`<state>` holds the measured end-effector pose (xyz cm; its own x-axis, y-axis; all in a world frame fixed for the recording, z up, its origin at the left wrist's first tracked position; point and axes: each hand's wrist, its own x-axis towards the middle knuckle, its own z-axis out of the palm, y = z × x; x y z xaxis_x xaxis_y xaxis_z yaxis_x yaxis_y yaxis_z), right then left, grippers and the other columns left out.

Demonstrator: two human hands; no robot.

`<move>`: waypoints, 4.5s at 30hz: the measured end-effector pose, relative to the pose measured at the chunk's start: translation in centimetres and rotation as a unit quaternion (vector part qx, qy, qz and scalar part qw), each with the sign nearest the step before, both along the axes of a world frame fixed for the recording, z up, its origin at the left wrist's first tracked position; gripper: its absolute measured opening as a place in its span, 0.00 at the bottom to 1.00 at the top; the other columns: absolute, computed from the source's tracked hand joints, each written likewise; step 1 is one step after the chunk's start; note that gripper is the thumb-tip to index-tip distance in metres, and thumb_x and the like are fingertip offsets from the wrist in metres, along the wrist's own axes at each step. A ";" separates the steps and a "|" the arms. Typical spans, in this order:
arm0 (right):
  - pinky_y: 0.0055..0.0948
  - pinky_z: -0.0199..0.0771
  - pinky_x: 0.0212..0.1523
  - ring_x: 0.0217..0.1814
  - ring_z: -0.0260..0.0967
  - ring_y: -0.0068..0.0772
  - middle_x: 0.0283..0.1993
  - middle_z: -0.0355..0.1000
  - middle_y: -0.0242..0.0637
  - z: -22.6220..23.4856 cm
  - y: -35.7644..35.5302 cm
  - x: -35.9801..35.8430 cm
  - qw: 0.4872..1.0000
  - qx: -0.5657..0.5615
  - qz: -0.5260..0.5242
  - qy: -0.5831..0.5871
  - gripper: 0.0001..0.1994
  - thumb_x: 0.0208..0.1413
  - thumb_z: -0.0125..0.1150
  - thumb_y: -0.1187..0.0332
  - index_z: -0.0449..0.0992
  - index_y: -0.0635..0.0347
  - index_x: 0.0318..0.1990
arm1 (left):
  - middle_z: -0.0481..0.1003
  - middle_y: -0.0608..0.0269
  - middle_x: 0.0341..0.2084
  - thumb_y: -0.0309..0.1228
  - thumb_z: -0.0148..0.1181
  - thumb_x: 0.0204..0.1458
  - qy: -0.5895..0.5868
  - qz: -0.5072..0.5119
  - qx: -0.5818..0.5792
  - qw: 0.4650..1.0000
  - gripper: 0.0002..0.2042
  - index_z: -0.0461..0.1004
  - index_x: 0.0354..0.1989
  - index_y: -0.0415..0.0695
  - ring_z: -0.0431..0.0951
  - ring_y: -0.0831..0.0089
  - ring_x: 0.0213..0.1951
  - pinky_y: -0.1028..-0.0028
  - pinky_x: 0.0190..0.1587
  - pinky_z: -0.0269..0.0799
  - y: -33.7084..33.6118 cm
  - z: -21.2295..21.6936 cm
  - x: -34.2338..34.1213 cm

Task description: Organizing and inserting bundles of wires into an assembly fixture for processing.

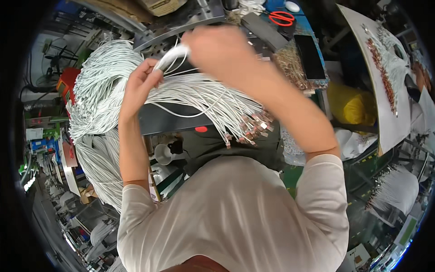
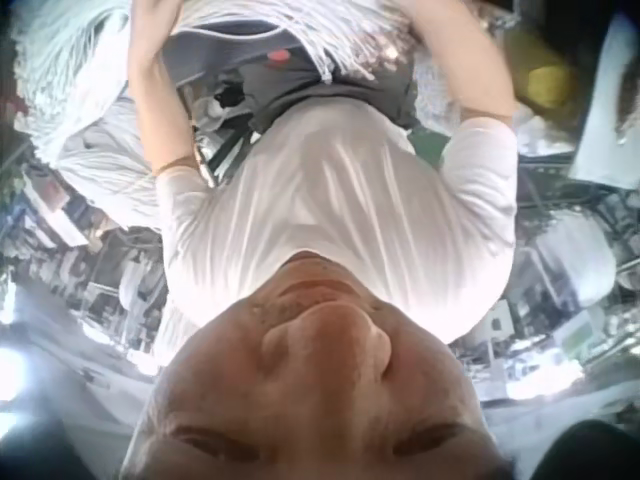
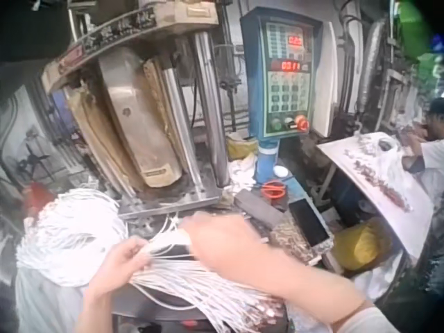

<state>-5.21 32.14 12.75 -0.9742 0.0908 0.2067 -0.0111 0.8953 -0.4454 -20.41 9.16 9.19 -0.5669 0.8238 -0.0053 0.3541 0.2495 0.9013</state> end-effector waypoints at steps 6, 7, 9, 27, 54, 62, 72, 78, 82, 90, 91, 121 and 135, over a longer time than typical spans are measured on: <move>0.46 0.66 0.64 0.57 0.74 0.48 0.49 0.79 0.42 -2.3 3.8 -1.3 0.949 0.287 -0.004 -0.130 0.17 0.58 0.66 0.62 0.78 0.57 0.53 | 0.78 0.57 0.26 0.30 0.58 0.64 0.080 -0.027 -0.053 0.995 0.09 0.79 0.41 0.38 0.79 0.69 0.30 0.69 0.37 0.73 -2.0 -3.9 -1.3; 0.46 0.66 0.64 0.57 0.74 0.48 0.49 0.79 0.43 -4.5 3.1 -1.1 0.978 0.196 0.022 -0.068 0.17 0.59 0.66 0.62 0.78 0.57 0.53 | 0.78 0.55 0.26 0.31 0.58 0.64 0.141 -0.001 -0.044 0.989 0.08 0.79 0.41 0.38 0.79 0.65 0.31 0.68 0.36 0.74 -1.9 -4.5 -1.3; 0.45 0.66 0.63 0.57 0.74 0.49 0.50 0.78 0.43 -7.9 2.9 -0.6 0.991 0.110 0.071 0.033 0.16 0.60 0.65 0.62 0.79 0.57 0.53 | 0.78 0.53 0.25 0.32 0.59 0.64 0.252 0.028 -0.030 0.967 0.08 0.79 0.39 0.39 0.81 0.58 0.31 0.65 0.36 0.74 -1.7 -4.9 -1.7; 0.40 0.76 0.45 0.50 0.75 0.44 0.45 0.76 0.37 -3.9 2.6 1.0 0.965 0.243 -0.069 0.062 0.13 0.56 0.63 0.70 0.80 0.54 0.49 | 0.83 0.57 0.30 0.48 0.54 0.67 0.053 0.016 -0.147 0.988 0.21 0.80 0.39 0.41 0.83 0.63 0.33 0.66 0.33 0.75 1.9 0.2 1.8; 0.41 0.78 0.49 0.46 0.78 0.51 0.44 0.79 0.48 -10.9 5.7 -2.0 0.990 0.031 -0.034 0.132 0.16 0.63 0.60 0.65 0.77 0.67 0.53 | 0.82 0.57 0.40 0.36 0.55 0.70 -0.476 0.109 0.063 0.871 0.15 0.75 0.57 0.40 0.74 0.79 0.30 0.79 0.33 0.72 11.2 -7.6 -0.8; 0.39 0.79 0.45 0.41 0.78 0.48 0.39 0.79 0.50 -16.4 6.4 -5.4 0.966 0.187 -0.010 0.180 0.18 0.58 0.61 0.67 0.78 0.61 0.55 | 0.82 0.57 0.43 0.36 0.59 0.67 -0.512 0.092 0.060 0.852 0.15 0.76 0.56 0.39 0.77 0.77 0.31 0.76 0.39 0.77 10.7 -8.2 -0.6; 0.25 0.63 0.23 0.24 0.66 0.22 0.34 0.77 0.35 -13.5 9.4 -4.7 0.803 -0.563 -0.145 -0.133 0.19 0.62 0.53 0.63 0.80 0.66 0.54 | 0.80 0.65 0.31 0.35 0.66 0.60 -0.388 0.047 -0.050 0.919 0.11 0.81 0.42 0.39 0.78 0.76 0.30 0.76 0.38 0.77 12.2 -9.3 0.1; 0.26 0.65 0.25 0.24 0.68 0.21 0.29 0.76 0.33 -16.6 8.5 -4.8 0.839 -0.528 -0.128 -0.035 0.20 0.64 0.52 0.59 0.83 0.64 0.51 | 0.75 0.73 0.24 0.34 0.66 0.59 -0.304 0.031 -0.069 0.950 0.08 0.80 0.38 0.43 0.73 0.82 0.26 0.80 0.31 0.68 13.1 -9.3 0.7; 0.25 0.71 0.32 0.29 0.72 0.23 0.30 0.77 0.34 -17.1 7.8 -4.9 0.897 -0.407 -0.169 -0.008 0.20 0.62 0.54 0.61 0.83 0.65 0.52 | 0.75 0.73 0.24 0.34 0.67 0.59 -0.311 0.032 -0.060 0.948 0.07 0.80 0.37 0.43 0.72 0.83 0.25 0.80 0.31 0.67 13.4 -9.3 1.2; 0.27 0.75 0.43 0.38 0.79 0.29 0.38 0.82 0.42 -16.1 9.6 -4.4 0.869 -0.470 -0.152 -0.038 0.20 0.56 0.62 0.63 0.82 0.66 0.52 | 0.77 0.74 0.27 0.35 0.68 0.59 -0.354 0.054 -0.053 0.932 0.08 0.81 0.38 0.44 0.73 0.84 0.26 0.81 0.31 0.67 11.9 -9.3 -0.3; 0.27 0.75 0.43 0.38 0.79 0.29 0.38 0.82 0.42 -16.1 9.7 -4.4 0.870 -0.471 -0.138 -0.056 0.20 0.56 0.62 0.63 0.82 0.66 0.52 | 0.78 0.74 0.27 0.35 0.68 0.59 -0.354 0.046 -0.060 0.932 0.08 0.82 0.38 0.44 0.73 0.85 0.26 0.81 0.30 0.67 11.8 -9.2 -0.5; 0.23 0.67 0.19 0.26 0.71 0.19 0.38 0.80 0.35 -16.2 10.9 -3.4 0.905 -0.419 -0.037 -0.070 0.32 0.51 0.77 0.50 0.79 0.66 0.55 | 0.77 0.71 0.26 0.42 0.68 0.60 -0.369 0.119 -0.038 0.921 0.14 0.82 0.39 0.42 0.76 0.80 0.28 0.79 0.32 0.72 11.7 -9.2 -0.9; 0.21 0.72 0.39 0.36 0.73 0.17 0.40 0.81 0.30 -12.2 10.0 -2.4 0.893 -0.408 -0.051 -0.183 0.21 0.56 0.75 0.61 0.81 0.63 0.53 | 0.76 0.73 0.24 0.37 0.66 0.60 -0.303 0.059 -0.094 0.946 0.10 0.80 0.34 0.42 0.72 0.84 0.25 0.82 0.29 0.64 10.5 -9.6 -2.1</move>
